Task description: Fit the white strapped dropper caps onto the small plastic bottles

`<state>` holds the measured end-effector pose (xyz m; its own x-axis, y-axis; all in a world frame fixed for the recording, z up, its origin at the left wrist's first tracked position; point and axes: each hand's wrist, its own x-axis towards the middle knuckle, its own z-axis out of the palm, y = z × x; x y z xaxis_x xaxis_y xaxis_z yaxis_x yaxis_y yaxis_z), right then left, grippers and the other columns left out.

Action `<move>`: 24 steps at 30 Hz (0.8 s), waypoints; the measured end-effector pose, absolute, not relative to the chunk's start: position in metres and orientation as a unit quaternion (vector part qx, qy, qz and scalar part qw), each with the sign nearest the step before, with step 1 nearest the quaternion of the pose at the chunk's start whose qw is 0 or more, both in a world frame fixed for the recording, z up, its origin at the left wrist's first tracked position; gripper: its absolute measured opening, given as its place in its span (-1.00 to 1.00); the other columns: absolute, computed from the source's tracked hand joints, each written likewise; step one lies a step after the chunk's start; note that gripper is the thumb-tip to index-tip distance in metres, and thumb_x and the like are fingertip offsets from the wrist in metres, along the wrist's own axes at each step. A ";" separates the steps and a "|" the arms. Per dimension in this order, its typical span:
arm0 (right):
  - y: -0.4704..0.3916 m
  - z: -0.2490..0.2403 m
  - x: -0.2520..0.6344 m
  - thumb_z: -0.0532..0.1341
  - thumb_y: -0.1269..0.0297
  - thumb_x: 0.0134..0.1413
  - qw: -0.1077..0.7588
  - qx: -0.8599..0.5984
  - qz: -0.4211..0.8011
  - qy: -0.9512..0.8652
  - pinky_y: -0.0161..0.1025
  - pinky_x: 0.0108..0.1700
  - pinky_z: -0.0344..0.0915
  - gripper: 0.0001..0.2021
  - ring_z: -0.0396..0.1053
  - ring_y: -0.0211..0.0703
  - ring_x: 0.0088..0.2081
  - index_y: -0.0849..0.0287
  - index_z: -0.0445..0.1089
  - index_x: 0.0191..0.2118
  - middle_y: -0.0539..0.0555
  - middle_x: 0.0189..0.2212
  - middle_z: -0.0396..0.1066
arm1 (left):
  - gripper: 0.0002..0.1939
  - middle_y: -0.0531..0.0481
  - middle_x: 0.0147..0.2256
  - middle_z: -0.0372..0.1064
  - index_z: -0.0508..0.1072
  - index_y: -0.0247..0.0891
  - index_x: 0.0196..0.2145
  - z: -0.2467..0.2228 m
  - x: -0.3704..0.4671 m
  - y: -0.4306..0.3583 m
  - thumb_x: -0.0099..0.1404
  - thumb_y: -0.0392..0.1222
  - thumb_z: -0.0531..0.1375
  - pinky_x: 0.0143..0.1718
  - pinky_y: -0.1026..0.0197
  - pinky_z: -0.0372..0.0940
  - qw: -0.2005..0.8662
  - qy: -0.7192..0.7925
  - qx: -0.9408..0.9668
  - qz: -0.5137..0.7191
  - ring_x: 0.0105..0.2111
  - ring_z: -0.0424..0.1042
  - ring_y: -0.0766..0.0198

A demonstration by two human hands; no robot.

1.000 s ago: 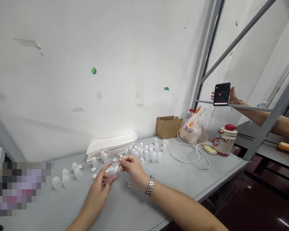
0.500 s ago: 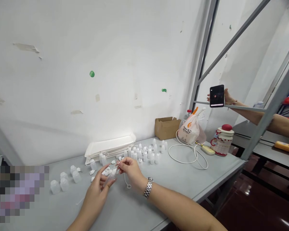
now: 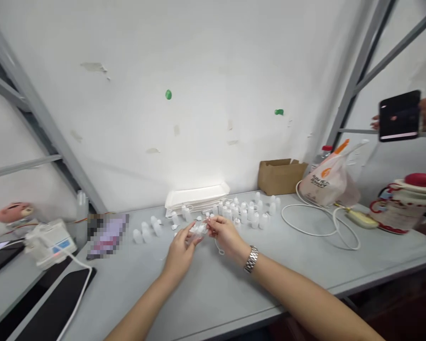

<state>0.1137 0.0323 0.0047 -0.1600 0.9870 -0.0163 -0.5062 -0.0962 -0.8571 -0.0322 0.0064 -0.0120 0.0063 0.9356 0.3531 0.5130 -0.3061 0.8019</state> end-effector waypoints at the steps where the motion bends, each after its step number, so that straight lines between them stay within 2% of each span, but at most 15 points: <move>1: 0.032 0.005 0.114 0.39 0.18 -0.41 0.553 -0.318 0.679 -0.364 -0.34 -0.45 0.13 -0.73 0.19 -0.40 -0.61 0.25 0.37 -0.58 -0.07 -0.64 0.32 | -0.58 -0.05 -0.31 0.35 0.33 -0.23 -0.02 -0.013 -0.033 0.007 0.14 -0.13 0.10 -0.25 0.15 0.24 0.235 0.546 0.668 0.448 -0.32 0.34 0.22; 4: 0.031 0.007 0.115 0.39 0.20 -0.40 0.542 -0.311 0.700 -0.345 -0.34 -0.44 0.12 -0.75 0.19 -0.40 -0.60 0.24 0.39 -0.56 -0.07 -0.63 0.32 | -0.54 -0.05 -0.30 0.34 0.30 -0.21 0.02 -0.013 -0.033 0.007 0.13 -0.14 0.12 -0.29 0.18 0.25 0.241 0.560 0.659 0.440 -0.33 0.33 0.22; 10: 0.032 0.007 0.115 0.39 0.21 -0.38 0.541 -0.315 0.699 -0.346 -0.32 -0.41 0.12 -0.77 0.19 -0.39 -0.59 0.24 0.40 -0.56 -0.06 -0.62 0.32 | -0.52 -0.04 -0.29 0.33 0.25 -0.17 0.06 -0.010 -0.033 0.004 0.15 -0.15 0.11 -0.24 0.16 0.22 0.255 0.560 0.659 0.433 -0.31 0.31 0.23; 17: 0.034 0.005 0.117 0.39 0.22 -0.39 0.558 -0.317 0.690 -0.334 -0.31 -0.41 0.14 -0.78 0.20 -0.38 -0.57 0.21 0.40 -0.57 -0.05 -0.57 0.35 | -0.54 -0.02 -0.32 0.32 0.28 -0.16 0.03 -0.011 -0.035 0.007 0.14 -0.14 0.13 -0.30 0.19 0.23 0.251 0.553 0.654 0.451 -0.37 0.30 0.26; 24: 0.031 0.009 0.117 0.39 0.22 -0.40 0.548 -0.331 0.690 -0.339 -0.31 -0.39 0.18 -0.77 0.23 -0.36 -0.55 0.21 0.45 -0.51 -0.01 -0.51 0.39 | -0.56 -0.05 -0.25 0.30 0.24 -0.13 0.05 -0.010 -0.037 0.004 0.18 -0.16 0.07 -0.20 0.12 0.22 0.223 0.552 0.683 0.423 -0.29 0.30 0.21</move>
